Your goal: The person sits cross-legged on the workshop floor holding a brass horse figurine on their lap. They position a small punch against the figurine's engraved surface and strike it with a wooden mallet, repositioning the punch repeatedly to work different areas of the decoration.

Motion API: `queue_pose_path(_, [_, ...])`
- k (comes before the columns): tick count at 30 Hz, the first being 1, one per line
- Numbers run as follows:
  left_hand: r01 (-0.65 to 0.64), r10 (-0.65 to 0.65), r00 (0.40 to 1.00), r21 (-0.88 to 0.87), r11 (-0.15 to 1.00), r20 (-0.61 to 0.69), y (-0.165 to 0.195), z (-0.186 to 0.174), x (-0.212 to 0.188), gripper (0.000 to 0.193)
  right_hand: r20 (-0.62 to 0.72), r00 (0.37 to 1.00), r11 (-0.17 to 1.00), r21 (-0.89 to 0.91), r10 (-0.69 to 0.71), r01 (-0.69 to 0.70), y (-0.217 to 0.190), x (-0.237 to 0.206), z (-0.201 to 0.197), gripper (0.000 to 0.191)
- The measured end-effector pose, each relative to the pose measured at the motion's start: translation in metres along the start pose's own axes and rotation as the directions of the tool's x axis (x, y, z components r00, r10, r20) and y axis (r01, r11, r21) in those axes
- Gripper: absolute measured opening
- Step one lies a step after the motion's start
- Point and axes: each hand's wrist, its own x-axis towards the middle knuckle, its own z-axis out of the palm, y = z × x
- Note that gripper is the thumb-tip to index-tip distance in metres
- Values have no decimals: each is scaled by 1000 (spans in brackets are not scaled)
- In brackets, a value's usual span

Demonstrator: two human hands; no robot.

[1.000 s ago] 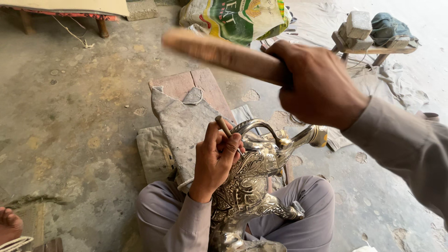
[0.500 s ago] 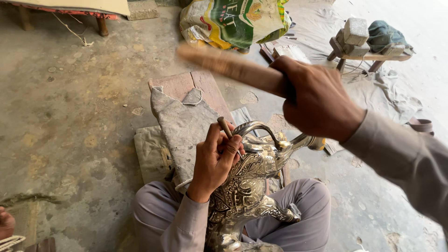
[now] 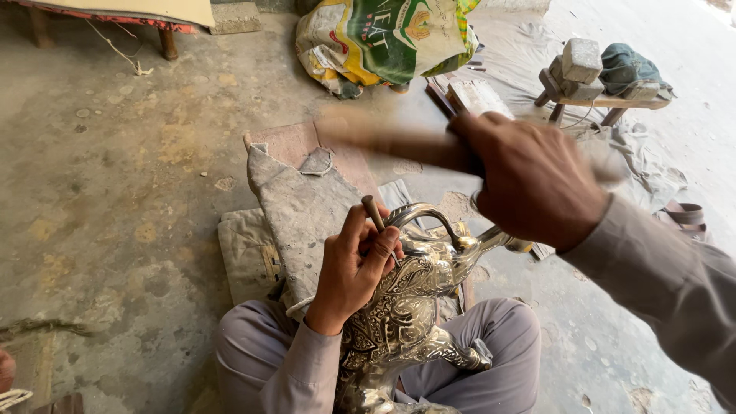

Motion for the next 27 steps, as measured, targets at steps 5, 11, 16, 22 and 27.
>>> queue_pose_path(5, [17, -17, 1000, -29, 999, 17, 3, -2, 0, 25, 58, 997, 979, 198, 47, -57, 2, -2, 2, 38])
queue_pose_path(11, [28, -27, 999, -28, 999, 27, 3, -4, 0, 27, -75, 996, 986, 158, 55, -43, -3, -7, 1, 45])
queue_pose_path(16, [29, -28, 999, -33, 999, 33, 1, -4, 1, 30, -106, 994, 997, -83, -15, 7, -9, -10, -3, 40])
queue_pose_path(22, [35, -35, 999, -6, 999, 42, -2, -3, 0, 32, 94, 995, 994, -112, 33, -22, -6, -13, -5, 17])
queue_pose_path(27, [32, -30, 998, -40, 999, 47, -2, -3, 0, 33, 114, 979, 959, 211, 166, -188, 0, -14, 4, 38])
